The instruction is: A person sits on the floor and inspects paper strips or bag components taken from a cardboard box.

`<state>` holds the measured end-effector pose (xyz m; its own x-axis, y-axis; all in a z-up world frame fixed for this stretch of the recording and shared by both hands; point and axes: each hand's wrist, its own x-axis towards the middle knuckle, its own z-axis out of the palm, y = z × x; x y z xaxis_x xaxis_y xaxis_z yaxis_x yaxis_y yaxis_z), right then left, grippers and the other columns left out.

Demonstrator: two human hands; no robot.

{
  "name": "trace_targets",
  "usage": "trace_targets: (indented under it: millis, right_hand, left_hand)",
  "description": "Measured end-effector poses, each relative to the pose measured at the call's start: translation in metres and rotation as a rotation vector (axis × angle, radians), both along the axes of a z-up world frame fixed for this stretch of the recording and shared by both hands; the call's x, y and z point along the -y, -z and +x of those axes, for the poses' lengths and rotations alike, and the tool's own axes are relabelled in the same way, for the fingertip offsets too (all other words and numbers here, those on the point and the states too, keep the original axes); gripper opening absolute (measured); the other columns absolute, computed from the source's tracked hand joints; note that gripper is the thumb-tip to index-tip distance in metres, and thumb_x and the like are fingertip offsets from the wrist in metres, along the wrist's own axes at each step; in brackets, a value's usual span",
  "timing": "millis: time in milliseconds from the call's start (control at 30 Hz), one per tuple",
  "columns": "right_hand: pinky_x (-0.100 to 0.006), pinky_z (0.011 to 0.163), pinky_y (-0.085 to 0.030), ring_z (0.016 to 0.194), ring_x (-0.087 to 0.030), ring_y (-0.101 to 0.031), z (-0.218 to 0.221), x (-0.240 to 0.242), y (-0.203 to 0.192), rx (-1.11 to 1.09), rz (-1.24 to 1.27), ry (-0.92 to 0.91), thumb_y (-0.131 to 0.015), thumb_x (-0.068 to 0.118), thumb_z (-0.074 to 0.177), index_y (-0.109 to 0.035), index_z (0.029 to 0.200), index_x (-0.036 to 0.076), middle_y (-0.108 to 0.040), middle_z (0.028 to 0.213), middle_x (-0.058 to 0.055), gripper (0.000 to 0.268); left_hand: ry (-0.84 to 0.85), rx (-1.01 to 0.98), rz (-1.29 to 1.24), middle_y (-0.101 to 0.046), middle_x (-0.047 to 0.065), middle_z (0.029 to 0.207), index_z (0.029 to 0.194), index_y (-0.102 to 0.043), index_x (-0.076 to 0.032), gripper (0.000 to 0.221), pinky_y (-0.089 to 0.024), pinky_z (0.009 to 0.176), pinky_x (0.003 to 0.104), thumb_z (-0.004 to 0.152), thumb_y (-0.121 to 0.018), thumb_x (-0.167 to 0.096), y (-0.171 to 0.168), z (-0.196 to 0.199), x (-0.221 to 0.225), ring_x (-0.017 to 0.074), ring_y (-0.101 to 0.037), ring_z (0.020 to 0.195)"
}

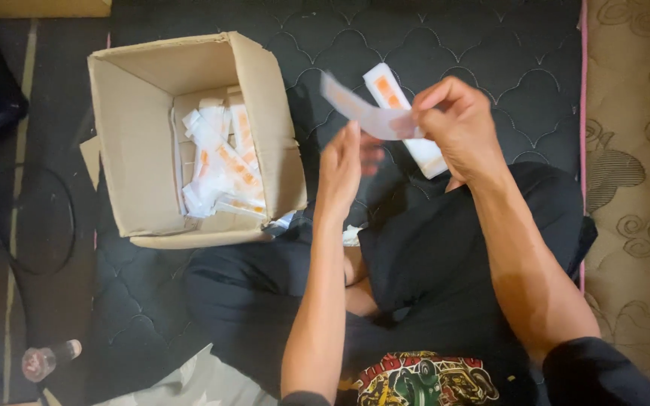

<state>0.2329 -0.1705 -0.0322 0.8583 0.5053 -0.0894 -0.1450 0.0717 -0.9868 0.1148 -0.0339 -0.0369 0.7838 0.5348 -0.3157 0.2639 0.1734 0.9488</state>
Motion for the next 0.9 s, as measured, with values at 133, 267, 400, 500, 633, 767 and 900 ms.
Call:
trace_targets:
  millis: [133,267,400,500,633,767,900]
  right_hand:
    - [-0.021,0.056,-0.055,0.068,-0.01,-0.065,0.003,0.004,0.018,-0.033,-0.125,0.0,-0.075,0.002,0.084,-0.068,0.099,0.004,-0.065,0.081,-0.005,0.016]
    - [-0.029,0.062,-0.055,0.074,-0.016,-0.068,0.016,-0.002,0.014,0.137,-0.301,-0.089,-0.072,0.008,0.088,-0.073,0.103,0.009,-0.069,0.083,-0.007,0.015]
    - [-0.04,0.07,-0.055,0.081,-0.024,-0.072,0.037,-0.009,0.011,0.353,-0.533,-0.213,-0.067,0.015,0.092,-0.079,0.108,0.015,-0.075,0.086,-0.01,0.019]
    - [-0.037,0.068,-0.055,0.075,-0.024,-0.072,0.068,-0.016,0.017,0.322,-0.607,-0.242,-0.071,0.02,0.09,-0.079,0.105,0.017,-0.075,0.081,-0.007,0.017]
    - [-0.027,0.052,-0.056,0.06,-0.018,-0.068,0.107,-0.017,0.061,0.203,-0.588,-0.268,-0.068,0.009,0.084,-0.076,0.105,0.005,-0.072,0.078,-0.013,0.023]
    - [-0.031,0.055,-0.061,0.06,-0.022,-0.071,0.127,-0.011,0.106,0.028,-0.723,-0.365,-0.073,0.01,0.085,-0.075,0.107,0.001,-0.073,0.078,-0.02,0.024]
    - [-0.034,0.058,-0.063,0.065,-0.024,-0.072,0.133,-0.009,0.099,-0.048,-0.747,-0.436,-0.073,0.007,0.087,-0.073,0.116,-0.002,-0.072,0.086,-0.024,0.03]
  left_hand:
    - [-0.114,0.089,0.144,-0.076,0.016,0.101,0.119,-0.069,-0.004,0.036,-0.061,0.067,0.027,0.105,-0.051,-0.031,0.017,0.025,-0.004,0.018,-0.074,0.081]
    - [-0.126,0.086,0.113,-0.074,0.015,0.09,0.114,-0.072,-0.004,0.028,-0.063,0.061,0.028,0.105,-0.055,-0.025,0.042,0.034,0.001,0.017,-0.072,0.073]
    - [-0.136,0.115,0.025,-0.07,0.016,0.08,0.116,-0.071,0.0,0.03,-0.065,0.059,0.03,0.106,-0.055,-0.023,0.056,0.047,0.012,0.018,-0.07,0.067]
    - [-0.157,0.094,0.018,-0.072,0.02,0.087,0.119,-0.07,0.001,0.036,-0.065,0.062,0.031,0.107,-0.053,-0.029,0.061,0.057,0.011,0.0187,-0.07,0.072]
    - [-0.172,0.026,-0.019,-0.07,0.021,0.092,0.128,-0.063,0.006,0.04,-0.065,0.064,0.029,0.105,-0.052,-0.026,0.107,0.06,0.016,0.0184,-0.07,0.074]
    - [-0.07,-0.089,-0.003,-0.066,0.018,0.1,0.154,-0.032,0.002,0.058,-0.064,0.07,0.029,0.106,-0.05,-0.025,0.153,0.063,0.025,0.0182,-0.068,0.083]
    - [0.11,-0.233,0.197,-0.065,0.01,0.089,0.164,-0.012,-0.007,0.067,-0.057,0.082,0.043,0.109,-0.041,-0.032,0.137,0.061,0.032,0.0225,-0.067,0.087]
